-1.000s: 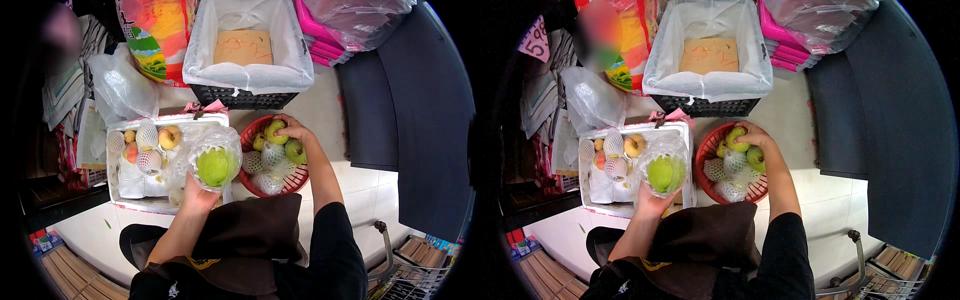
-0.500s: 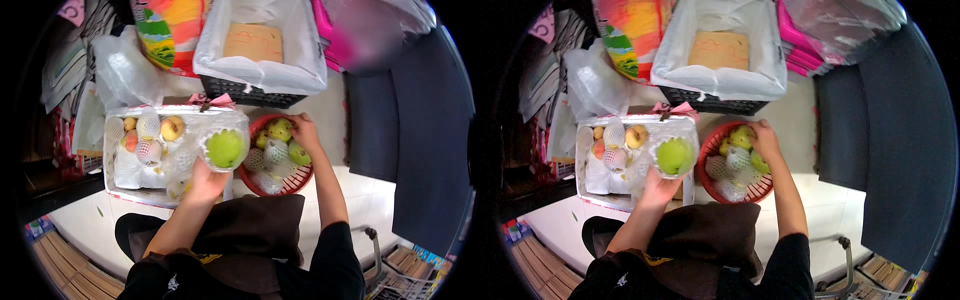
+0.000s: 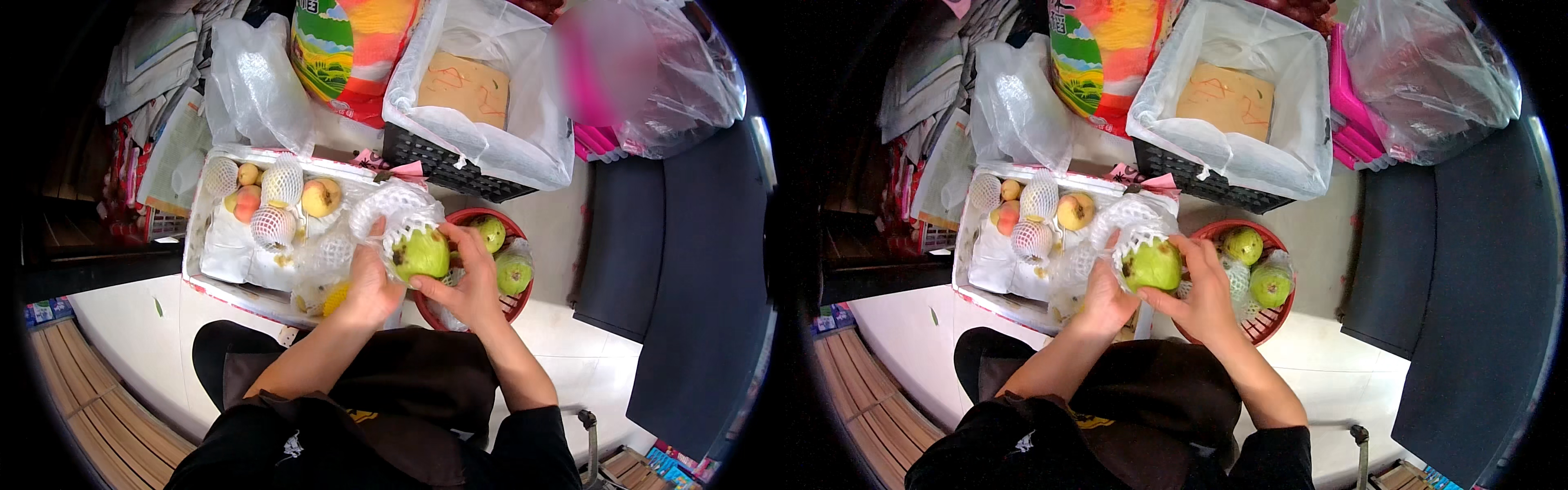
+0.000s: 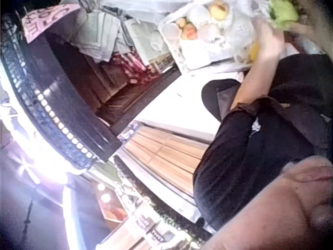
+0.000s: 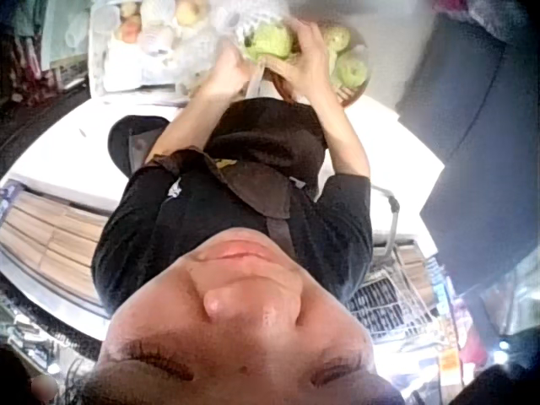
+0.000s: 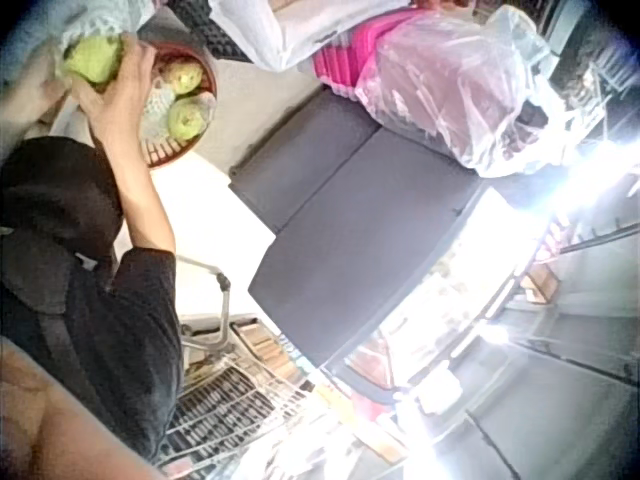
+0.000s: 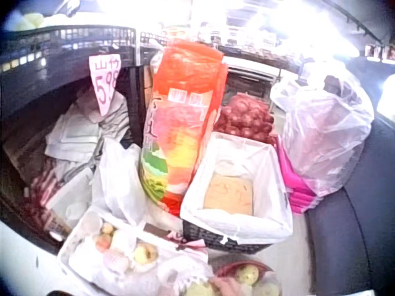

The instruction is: The person packs green pears from a styrofoam box and a display shelf into a red basket and a plastic-lined shopping cart. They handle the pears one by one, placing them into protective foam nets and then into the containers. The person moves between the display area and the cart, eventually carrying the basket to a checkout counter.

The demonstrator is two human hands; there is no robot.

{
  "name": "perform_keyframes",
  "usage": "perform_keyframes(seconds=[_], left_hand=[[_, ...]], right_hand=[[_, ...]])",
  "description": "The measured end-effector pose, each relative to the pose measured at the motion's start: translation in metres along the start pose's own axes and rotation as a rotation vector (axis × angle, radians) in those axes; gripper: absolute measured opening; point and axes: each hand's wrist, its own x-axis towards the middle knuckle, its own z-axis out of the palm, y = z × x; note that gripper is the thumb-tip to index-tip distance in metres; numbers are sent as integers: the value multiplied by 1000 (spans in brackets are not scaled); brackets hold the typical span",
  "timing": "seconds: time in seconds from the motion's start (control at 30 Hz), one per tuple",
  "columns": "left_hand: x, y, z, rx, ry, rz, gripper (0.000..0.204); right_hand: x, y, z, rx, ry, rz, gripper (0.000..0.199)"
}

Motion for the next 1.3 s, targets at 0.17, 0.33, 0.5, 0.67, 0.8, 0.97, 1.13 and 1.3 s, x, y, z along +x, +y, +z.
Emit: perform_keyframes(seconds=[0.17, 0.33, 0.5, 0.67, 0.8, 0.97, 1.13, 1.3], left_hand=[[7, 2, -6, -67, 16, 109, 30], [2, 3, -8, 38, -101, -14, 32], [-8, -22, -20, 124, -252, -65, 34], [-17, -51, -34, -52, -260, -518, 44], [-14, -82, -54, 82, -339, -825, 57], [8, -95, -72, 394, -108, -912, 54], [1, -116, -93, 735, 187, -678, 52], [6, -110, -111, 699, 240, -576, 54]], right_hand=[[-10, 19, 4, 305, -62, 88, 74], [-11, 28, 11, 694, 42, 200, 79], [-17, 41, 1, 217, 103, -108, 80], [-41, 49, -13, 197, 77, 0, 83], [-62, 54, -27, 426, 25, 232, 86], [-67, 104, -27, 625, 89, 528, 66], [-44, 158, -4, 157, 97, 542, 62], [-10, 152, 46, -158, 89, 398, 62]])
